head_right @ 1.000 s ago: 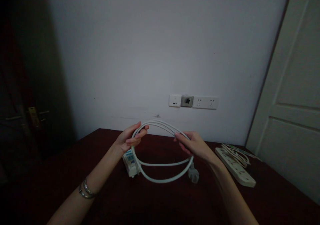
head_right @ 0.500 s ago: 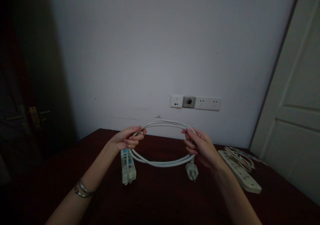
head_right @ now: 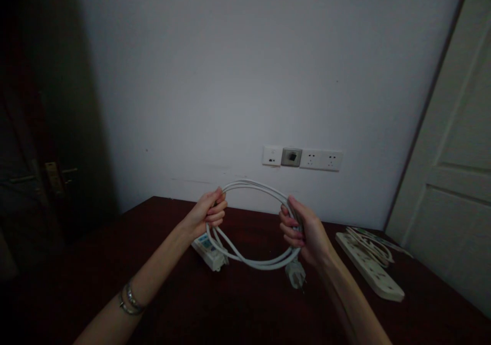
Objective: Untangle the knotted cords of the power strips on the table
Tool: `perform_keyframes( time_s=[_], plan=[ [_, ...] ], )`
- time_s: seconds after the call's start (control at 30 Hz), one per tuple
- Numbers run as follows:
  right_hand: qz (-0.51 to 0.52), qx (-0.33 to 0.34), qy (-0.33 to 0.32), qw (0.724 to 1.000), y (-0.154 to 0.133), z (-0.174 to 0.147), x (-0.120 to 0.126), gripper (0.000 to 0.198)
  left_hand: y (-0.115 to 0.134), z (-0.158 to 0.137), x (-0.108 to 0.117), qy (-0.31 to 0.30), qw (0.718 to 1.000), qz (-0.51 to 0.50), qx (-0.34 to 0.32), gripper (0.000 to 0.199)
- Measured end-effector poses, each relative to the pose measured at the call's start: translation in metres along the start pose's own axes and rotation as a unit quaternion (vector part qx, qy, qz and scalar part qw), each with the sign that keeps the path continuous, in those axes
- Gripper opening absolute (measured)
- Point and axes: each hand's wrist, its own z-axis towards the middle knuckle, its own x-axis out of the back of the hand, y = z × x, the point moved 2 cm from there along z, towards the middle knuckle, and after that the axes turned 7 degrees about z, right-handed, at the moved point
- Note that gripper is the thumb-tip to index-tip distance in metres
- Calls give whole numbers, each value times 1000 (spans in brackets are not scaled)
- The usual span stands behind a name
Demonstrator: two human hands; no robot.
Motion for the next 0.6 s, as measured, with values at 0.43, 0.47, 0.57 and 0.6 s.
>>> perform_keyframes(
  time_s=[0.43, 0.47, 0.57, 0.6],
  plan=[
    [112, -39, 28, 993, 6, -3, -9, 27, -24, 12, 9, 116, 979, 167, -15, 43],
    [113, -38, 26, 993, 6, -4, -10, 26, -24, 12, 8, 118, 975, 186, -26, 43],
    [109, -31, 21, 993, 5, -4, -12, 24, -21, 8, 3, 99, 971, 217, -29, 38],
    [106, -29, 20, 994, 5, -4, -12, 24, -21, 6, 2, 95, 972, 214, -22, 35]
  ],
)
